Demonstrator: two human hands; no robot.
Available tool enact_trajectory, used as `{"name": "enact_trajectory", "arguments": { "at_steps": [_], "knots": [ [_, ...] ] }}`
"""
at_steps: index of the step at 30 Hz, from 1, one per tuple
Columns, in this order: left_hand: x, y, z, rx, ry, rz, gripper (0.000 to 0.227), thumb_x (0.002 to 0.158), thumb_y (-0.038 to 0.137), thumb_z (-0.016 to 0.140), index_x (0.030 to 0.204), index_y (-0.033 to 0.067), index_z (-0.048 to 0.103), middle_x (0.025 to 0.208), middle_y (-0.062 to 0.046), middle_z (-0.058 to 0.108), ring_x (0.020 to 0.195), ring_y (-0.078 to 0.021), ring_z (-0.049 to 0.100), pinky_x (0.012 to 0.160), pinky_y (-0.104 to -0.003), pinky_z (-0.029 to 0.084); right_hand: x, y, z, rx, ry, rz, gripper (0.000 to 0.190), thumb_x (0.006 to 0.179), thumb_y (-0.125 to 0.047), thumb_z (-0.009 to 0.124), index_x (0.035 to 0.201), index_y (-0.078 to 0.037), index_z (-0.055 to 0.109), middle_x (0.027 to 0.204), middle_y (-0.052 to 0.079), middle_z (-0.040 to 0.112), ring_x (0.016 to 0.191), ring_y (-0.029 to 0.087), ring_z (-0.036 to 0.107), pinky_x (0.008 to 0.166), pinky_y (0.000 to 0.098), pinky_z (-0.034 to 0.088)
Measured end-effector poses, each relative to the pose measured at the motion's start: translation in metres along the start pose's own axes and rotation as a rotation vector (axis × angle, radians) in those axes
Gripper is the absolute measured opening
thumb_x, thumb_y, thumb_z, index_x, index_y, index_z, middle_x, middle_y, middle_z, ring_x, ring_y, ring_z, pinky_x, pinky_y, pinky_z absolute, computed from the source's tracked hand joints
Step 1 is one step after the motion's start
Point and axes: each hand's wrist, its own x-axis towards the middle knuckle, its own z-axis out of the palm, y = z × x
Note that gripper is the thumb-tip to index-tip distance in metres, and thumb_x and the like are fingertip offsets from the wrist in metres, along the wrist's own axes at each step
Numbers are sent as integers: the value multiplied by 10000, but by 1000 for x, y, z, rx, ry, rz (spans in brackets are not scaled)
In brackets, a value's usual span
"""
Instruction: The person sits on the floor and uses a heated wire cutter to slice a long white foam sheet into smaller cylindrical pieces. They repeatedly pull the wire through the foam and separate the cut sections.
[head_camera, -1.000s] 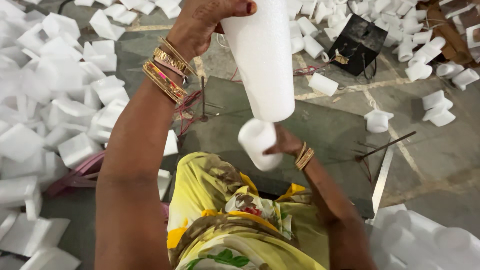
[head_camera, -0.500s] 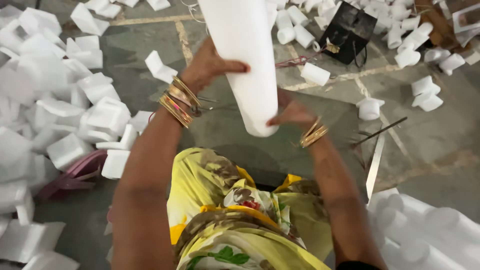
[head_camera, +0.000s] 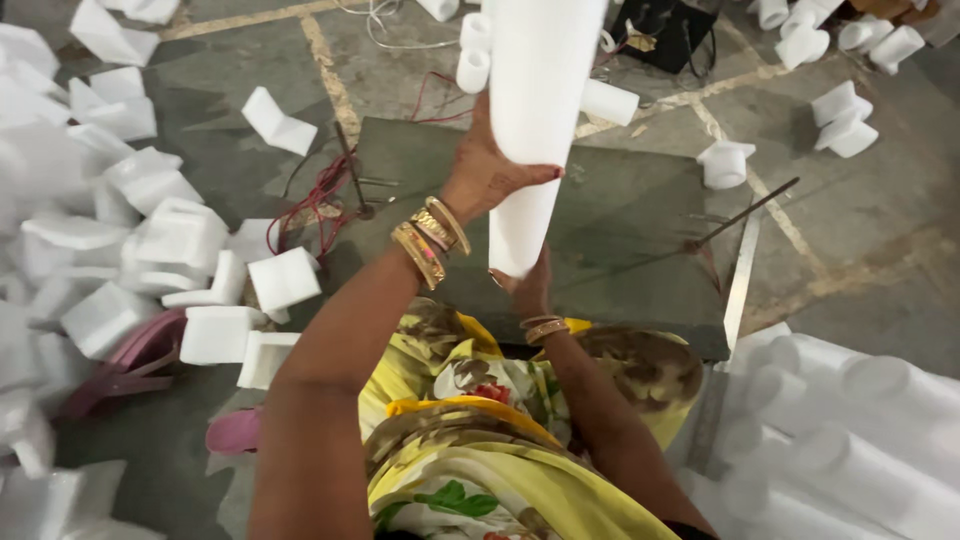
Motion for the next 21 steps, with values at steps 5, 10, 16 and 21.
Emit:
{"name": "enact_trajectory", "arguments": {
  "at_steps": [5,10,16,21],
  "knots": [
    [-3,-43,39,25,-211,64,1138,655,424,999,1529,51,373,1457,-208,559,1369,-328,566,1167,-442,480,17,40,-71,-653,77,-335,852,651,-90,949,1370,15,503,1200,160,694,1048,253,679,862,387,562],
    [-9,-63,84,-82,-335,14,1216,632,437,965,1569,45,296,1496,-215,530,1401,-349,521,1168,-448,429,21,62,-101,-724,229,-220,713,677,-104,973,1264,56,600,1133,193,718,987,269,690,853,383,562],
    [1,-77,114,-21,-431,-39,1197,607,422,978,1558,70,341,1474,-200,568,1397,-339,546,1182,-432,433,35,74,-97,-102,464,25,677,702,-9,884,1284,111,560,1048,235,687,749,261,586,595,373,439],
    [19,-83,123,4,-429,-55,1270,584,407,988,1575,62,273,1502,-208,526,1404,-343,516,1178,-426,412,39,76,-99,-219,484,-215,469,789,-12,854,1193,89,638,962,94,722,768,127,606,672,272,518]
  ]
}}
